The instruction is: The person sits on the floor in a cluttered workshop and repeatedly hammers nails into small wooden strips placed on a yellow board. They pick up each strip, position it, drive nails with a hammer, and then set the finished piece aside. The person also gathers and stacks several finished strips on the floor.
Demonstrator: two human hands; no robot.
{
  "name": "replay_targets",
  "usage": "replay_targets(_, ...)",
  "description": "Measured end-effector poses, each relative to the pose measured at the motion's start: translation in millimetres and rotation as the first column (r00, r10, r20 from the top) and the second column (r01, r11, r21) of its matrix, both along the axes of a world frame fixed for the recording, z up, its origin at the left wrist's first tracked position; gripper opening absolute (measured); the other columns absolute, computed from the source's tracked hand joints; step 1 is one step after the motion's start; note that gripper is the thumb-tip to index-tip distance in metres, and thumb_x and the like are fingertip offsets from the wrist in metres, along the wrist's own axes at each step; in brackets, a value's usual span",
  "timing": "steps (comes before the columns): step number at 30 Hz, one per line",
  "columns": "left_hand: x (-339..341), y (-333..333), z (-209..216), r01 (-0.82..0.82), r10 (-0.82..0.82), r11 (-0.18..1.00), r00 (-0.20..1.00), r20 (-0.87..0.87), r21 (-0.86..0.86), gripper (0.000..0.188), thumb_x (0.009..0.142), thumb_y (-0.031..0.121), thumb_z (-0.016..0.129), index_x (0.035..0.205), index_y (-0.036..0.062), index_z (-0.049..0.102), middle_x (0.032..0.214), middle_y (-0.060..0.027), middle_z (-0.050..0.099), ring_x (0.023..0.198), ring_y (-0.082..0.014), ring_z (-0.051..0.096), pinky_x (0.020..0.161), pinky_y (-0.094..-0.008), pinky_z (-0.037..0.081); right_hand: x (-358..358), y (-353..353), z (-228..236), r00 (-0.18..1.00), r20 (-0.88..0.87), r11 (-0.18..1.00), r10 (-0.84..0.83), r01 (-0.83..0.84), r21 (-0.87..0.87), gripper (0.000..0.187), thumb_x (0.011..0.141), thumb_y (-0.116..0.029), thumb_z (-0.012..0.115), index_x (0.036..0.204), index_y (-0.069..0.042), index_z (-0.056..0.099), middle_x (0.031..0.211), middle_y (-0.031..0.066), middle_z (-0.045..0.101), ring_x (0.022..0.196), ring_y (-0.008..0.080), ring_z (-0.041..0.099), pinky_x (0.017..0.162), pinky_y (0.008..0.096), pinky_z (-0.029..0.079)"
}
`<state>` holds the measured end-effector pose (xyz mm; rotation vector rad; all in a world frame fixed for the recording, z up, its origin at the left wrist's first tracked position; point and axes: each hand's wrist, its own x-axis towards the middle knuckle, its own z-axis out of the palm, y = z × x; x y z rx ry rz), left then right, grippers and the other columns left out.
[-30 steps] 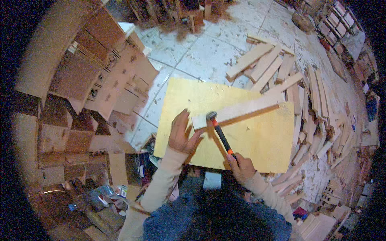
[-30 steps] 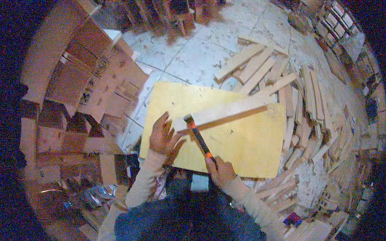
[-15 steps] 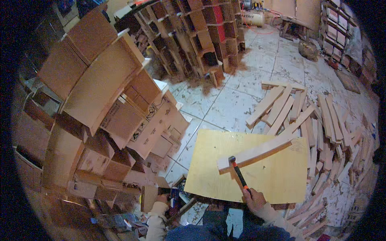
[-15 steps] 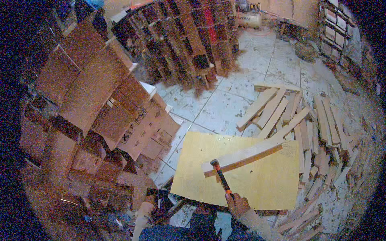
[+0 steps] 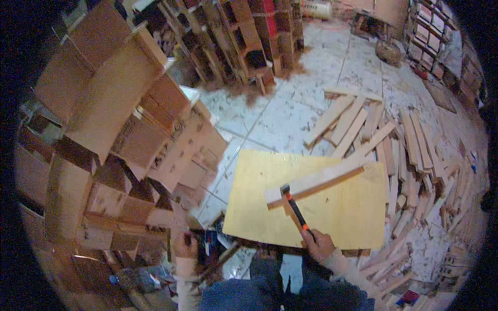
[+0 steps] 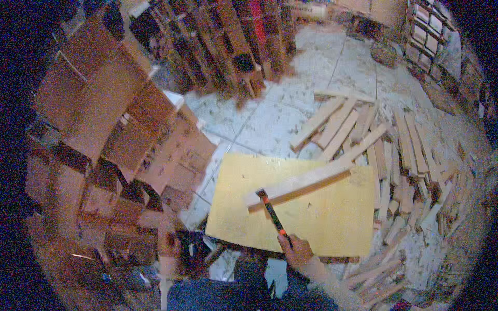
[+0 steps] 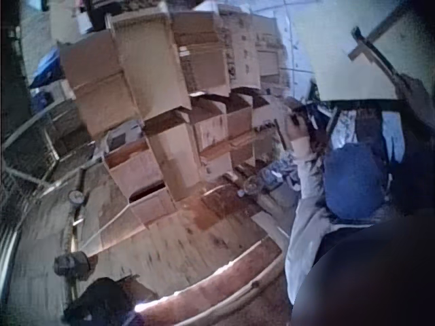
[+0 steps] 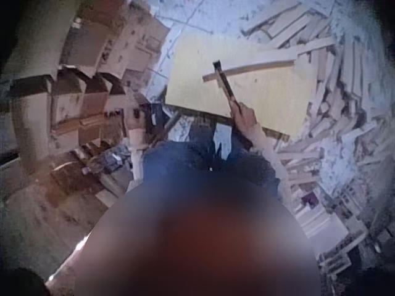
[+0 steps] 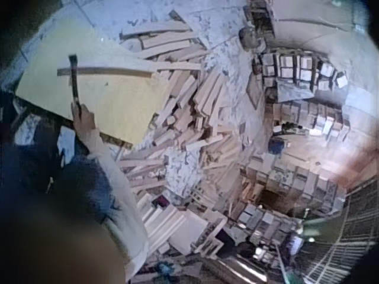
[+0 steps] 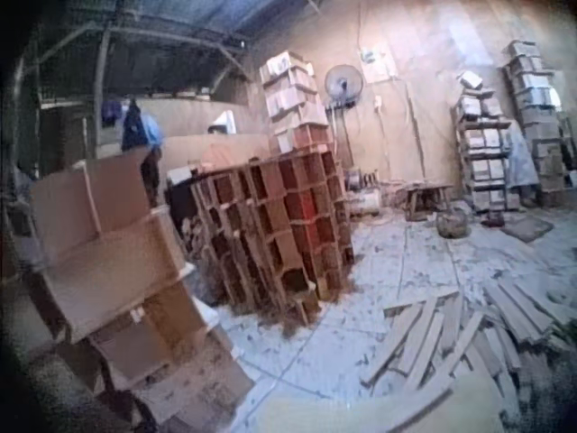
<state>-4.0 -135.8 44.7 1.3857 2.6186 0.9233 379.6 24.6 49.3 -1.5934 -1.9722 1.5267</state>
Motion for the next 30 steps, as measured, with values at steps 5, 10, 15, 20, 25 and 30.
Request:
replay_targets(5, 49, 73, 30, -0.075, -0.161, 0.909, 0.844, 0.512, 0.410, 0.014, 0.082, -0.002, 0.064, 0.097, -0.0023, 0.063, 0.094, -0.0098, 0.066, 0.085, -0.0174, 0.063, 0.078, -0.0282, 0.051, 6, -3, 10, 0.996, -0.086, 0.999, -0.030, 0.033, 0.033, 0.044, 0.096, -0.041, 0.047, 0.086, 0.000, 0.059, 0.065, 0.0180, 0.062, 0.058, 0.0327, 0.061, 0.056, 0.0421, 0.047)
replay_targets(10, 113, 169, 18, 0.434, -0.509, 0.784, 0.859, 0.059, 0.443, 0.017, 0.072, -0.003, 0.072, 0.088, 0.0020, 0.068, 0.089, -0.0124, 0.068, 0.080, -0.0223, 0.066, 0.071, -0.0299, 0.053, 12, -2, 13, 0.998, -0.052, 0.998, -0.039, 0.041, 0.045, 0.041, 0.095, -0.039, 0.049, 0.087, 0.000, 0.059, 0.063, 0.0190, 0.061, 0.056, 0.0354, 0.061, 0.053, 0.0436, 0.046)
replay_targets(15, 140, 190, 7, 0.579, -0.560, 0.808, 0.812, -0.167, 0.107, 0.026, 0.075, 0.000, 0.064, 0.101, 0.0035, 0.062, 0.090, -0.0129, 0.059, 0.088, -0.0310, 0.055, 0.078, -0.0382, 0.046, 16, 2, 19, 0.993, 0.108, 0.999, -0.043, 0.039, 0.034, 0.041, 0.096, -0.039, 0.048, 0.088, -0.001, 0.059, 0.064, 0.0176, 0.062, 0.057, 0.0333, 0.062, 0.054, 0.0425, 0.047)
replay_targets(20, 137, 190, 6, 0.558, -0.557, 0.811, 0.828, -0.059, 0.173, 0.023, 0.076, 0.000, 0.063, 0.098, 0.0029, 0.062, 0.092, -0.0137, 0.059, 0.090, -0.0327, 0.055, 0.080, -0.0391, 0.046, 16, 4, 27, 0.999, 0.008, 0.999, -0.051, 0.052, -0.013, 0.042, 0.095, -0.041, 0.048, 0.089, 0.000, 0.059, 0.065, 0.0161, 0.064, 0.058, 0.0294, 0.064, 0.054, 0.0405, 0.049)
replay_targets(25, 148, 198, -2, 0.494, -0.595, 0.787, 0.767, 0.241, 0.369, 0.019, 0.077, 0.001, 0.062, 0.095, 0.0033, 0.063, 0.090, -0.0130, 0.062, 0.087, -0.0316, 0.058, 0.076, -0.0379, 0.048, 11, 7, 31, 0.999, 0.021, 0.999, -0.043, 0.043, -0.010, 0.043, 0.095, -0.041, 0.048, 0.089, -0.001, 0.060, 0.068, 0.0162, 0.065, 0.058, 0.0297, 0.064, 0.055, 0.0397, 0.049)
replay_targets(30, 152, 197, -16, 0.510, -0.613, 0.741, 0.779, 0.129, 0.438, 0.020, 0.076, 0.000, 0.064, 0.096, 0.0021, 0.063, 0.088, -0.0130, 0.063, 0.085, -0.0325, 0.060, 0.075, -0.0388, 0.050, 6, 10, 45, 0.999, -0.027, 0.998, -0.037, 0.039, 0.052, 0.038, 0.097, -0.034, 0.049, 0.082, 0.001, 0.055, 0.057, 0.0100, 0.052, 0.048, 0.0183, 0.047, 0.048, 0.0340, 0.038)
